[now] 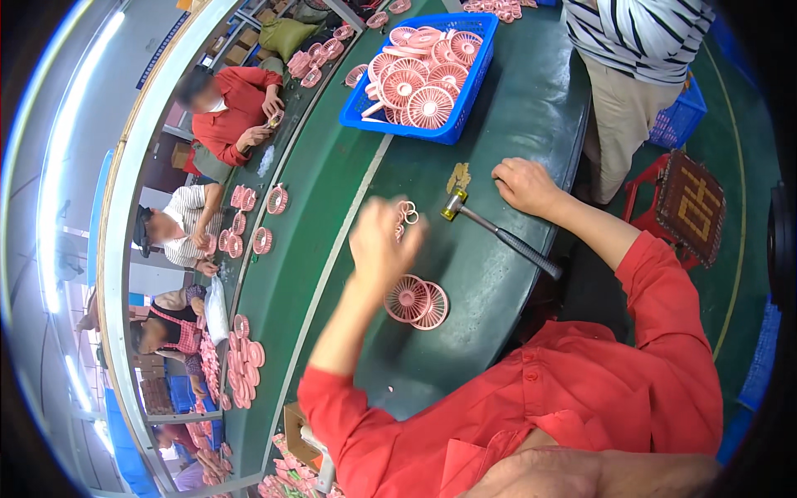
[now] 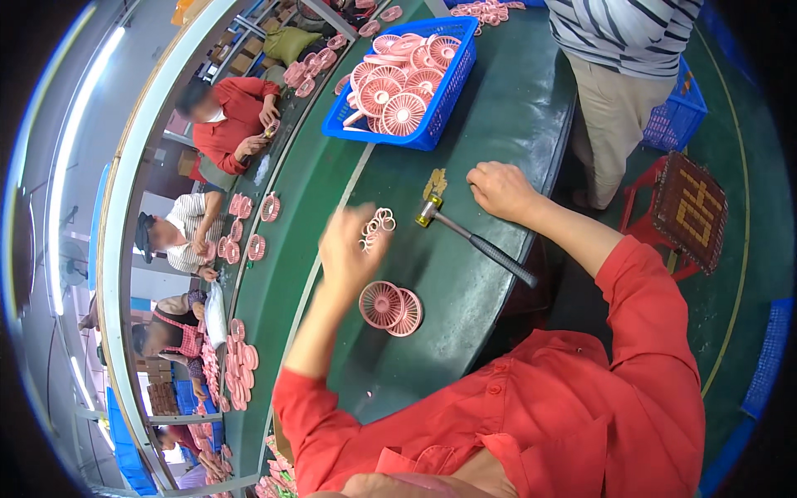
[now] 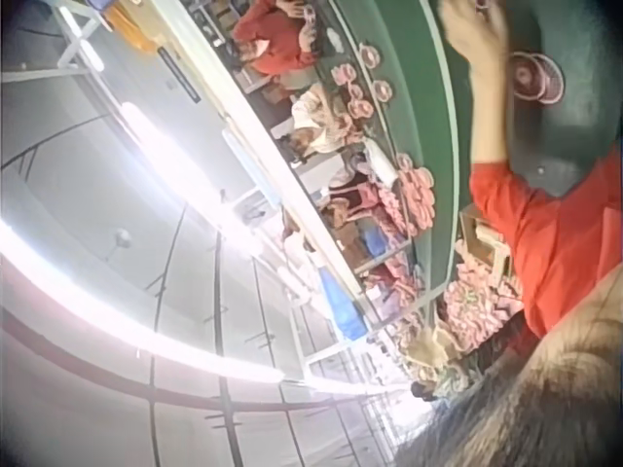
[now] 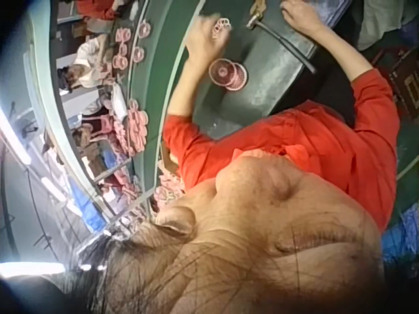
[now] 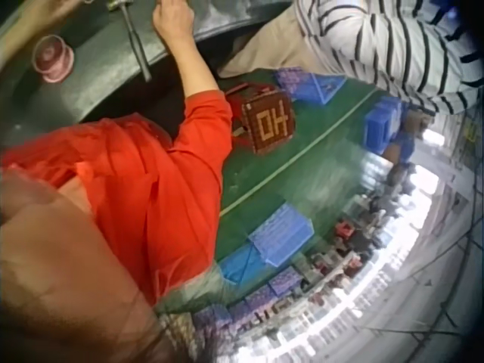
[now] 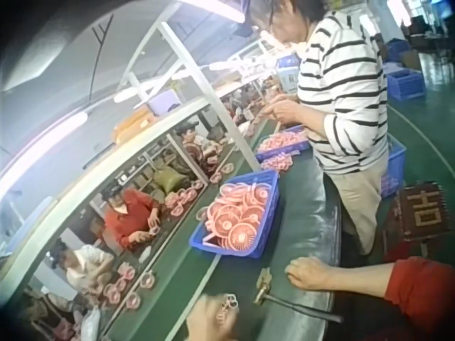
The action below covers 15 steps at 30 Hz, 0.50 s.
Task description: The person assembles fan covers by inserting small plastic rings into them by hand, tapping the pieces into place with a hammer, and gathering the assembled fan covers into a basket.
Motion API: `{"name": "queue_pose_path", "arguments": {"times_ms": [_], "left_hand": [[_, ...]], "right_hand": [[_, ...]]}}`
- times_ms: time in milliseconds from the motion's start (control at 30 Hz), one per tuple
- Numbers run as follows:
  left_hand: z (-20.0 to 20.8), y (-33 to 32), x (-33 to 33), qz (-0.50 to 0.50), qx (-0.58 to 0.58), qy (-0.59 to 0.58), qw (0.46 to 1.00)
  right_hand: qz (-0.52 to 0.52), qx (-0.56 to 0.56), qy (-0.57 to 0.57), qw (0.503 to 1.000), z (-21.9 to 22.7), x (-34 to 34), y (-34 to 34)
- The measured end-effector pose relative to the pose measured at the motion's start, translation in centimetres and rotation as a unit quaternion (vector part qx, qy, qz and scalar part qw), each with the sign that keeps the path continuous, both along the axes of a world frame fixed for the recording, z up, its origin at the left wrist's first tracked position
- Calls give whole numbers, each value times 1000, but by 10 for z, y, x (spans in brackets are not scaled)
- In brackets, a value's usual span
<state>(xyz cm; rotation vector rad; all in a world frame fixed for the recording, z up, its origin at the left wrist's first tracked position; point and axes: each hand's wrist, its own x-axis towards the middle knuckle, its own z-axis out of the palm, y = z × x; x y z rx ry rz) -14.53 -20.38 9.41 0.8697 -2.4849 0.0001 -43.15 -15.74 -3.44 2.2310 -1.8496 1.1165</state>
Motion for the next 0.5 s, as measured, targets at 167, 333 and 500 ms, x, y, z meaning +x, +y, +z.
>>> {"name": "queue_pose_path", "arguments": {"times_ms": [167, 333, 500], "left_hand": [[5, -187, -77, 175, 4, 87, 981], [3, -248, -145, 242, 53, 20, 969], [5, -246, -177, 206, 139, 12, 968]], "right_hand": [[18, -11, -13, 1000, 3, 6, -10], [15, -13, -15, 1000, 5, 5, -12], [7, -6, -33, 999, -1, -2, -6]]}}
